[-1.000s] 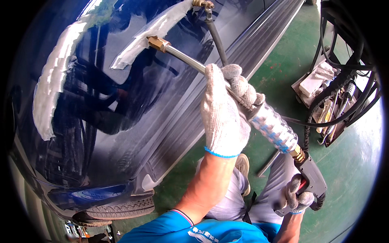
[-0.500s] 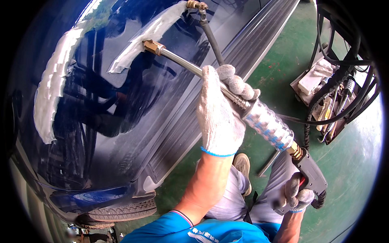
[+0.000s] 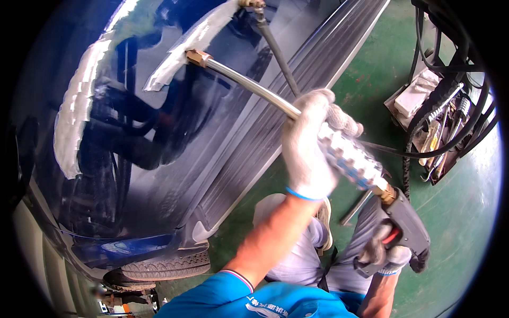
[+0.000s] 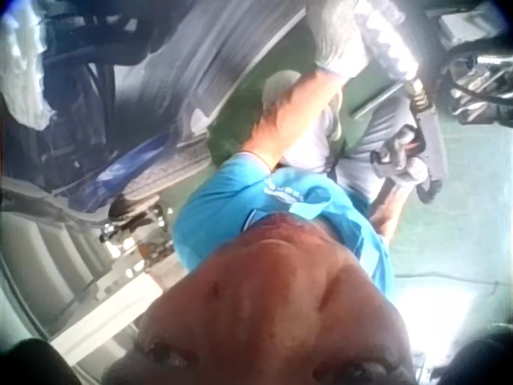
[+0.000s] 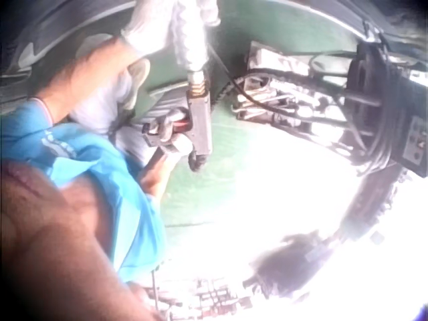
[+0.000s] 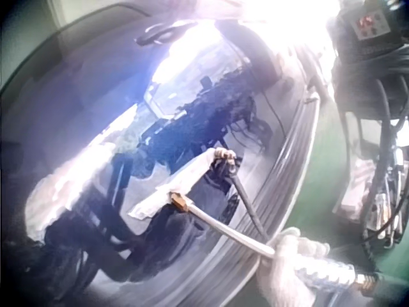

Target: The person prepares a portable welding machine and then welds a damaged area on the side of a blue car. They connect the ground clamp to the vehicle and use a welding torch to apply filler material to a scratch on the car's door panel.

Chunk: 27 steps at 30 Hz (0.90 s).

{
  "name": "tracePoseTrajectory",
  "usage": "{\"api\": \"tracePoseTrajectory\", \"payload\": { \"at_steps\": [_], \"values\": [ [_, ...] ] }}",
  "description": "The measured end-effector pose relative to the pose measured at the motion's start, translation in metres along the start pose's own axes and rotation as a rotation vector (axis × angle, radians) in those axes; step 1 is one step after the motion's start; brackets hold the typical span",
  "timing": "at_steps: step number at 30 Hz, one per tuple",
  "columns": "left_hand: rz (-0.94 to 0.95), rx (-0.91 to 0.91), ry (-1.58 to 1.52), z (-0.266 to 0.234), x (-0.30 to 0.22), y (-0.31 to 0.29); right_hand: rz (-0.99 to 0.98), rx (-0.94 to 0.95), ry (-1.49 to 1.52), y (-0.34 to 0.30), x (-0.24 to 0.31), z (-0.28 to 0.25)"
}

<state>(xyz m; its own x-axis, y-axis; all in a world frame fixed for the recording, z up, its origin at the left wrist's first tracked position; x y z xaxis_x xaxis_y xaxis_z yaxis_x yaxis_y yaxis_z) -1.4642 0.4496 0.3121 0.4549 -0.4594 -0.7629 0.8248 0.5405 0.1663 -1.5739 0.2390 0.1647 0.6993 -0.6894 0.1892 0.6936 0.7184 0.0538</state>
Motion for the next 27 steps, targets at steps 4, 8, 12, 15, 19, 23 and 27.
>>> {"api": "tracePoseTrajectory", "payload": {
  "at_steps": [4, 8, 12, 15, 19, 23, 27],
  "values": [
    [0.08, 0.055, -0.066, -0.008, 0.009, -0.001, 0.043, 0.0, 0.024, -0.003, 0.005, -0.003],
    [0.073, 0.123, 0.082, -0.015, -0.006, 0.008, 0.059, -0.033, 0.001, -0.004, 0.006, -0.003],
    [-0.095, -0.136, -0.268, 0.001, -0.039, 0.021, 0.048, -0.01, -0.048, -0.007, 0.008, -0.002],
    [-0.093, 0.281, -0.653, -0.011, -0.034, 0.033, -0.035, -0.169, -0.481, -0.017, -0.003, 0.006],
    [-0.186, 0.667, -1.307, -0.01, -0.031, 0.037, -0.153, -0.275, -1.216, -0.017, 0.002, 0.043],
    [-0.093, 0.383, -0.809, -0.008, -0.039, 0.032, -0.142, -0.341, -0.972, -0.023, -0.005, 0.028],
    [-0.106, -0.209, -0.236, 0.001, -0.035, 0.012, 0.046, 0.033, -0.13, -0.013, 0.007, 0.006]
  ]
}}
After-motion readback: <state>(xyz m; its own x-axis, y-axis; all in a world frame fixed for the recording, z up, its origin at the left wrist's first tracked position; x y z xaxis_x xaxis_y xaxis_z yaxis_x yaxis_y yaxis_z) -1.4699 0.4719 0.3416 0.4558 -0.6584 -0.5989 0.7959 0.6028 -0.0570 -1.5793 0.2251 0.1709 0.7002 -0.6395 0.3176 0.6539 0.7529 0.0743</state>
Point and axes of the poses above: each hand's wrist, its own y-axis towards the middle knuckle, its own z-axis out of the palm, x = y × z, the point moved 2 cm from there along y, towards the middle knuckle, and after that the axes turned 15 degrees about z, right-handed, at the moved point
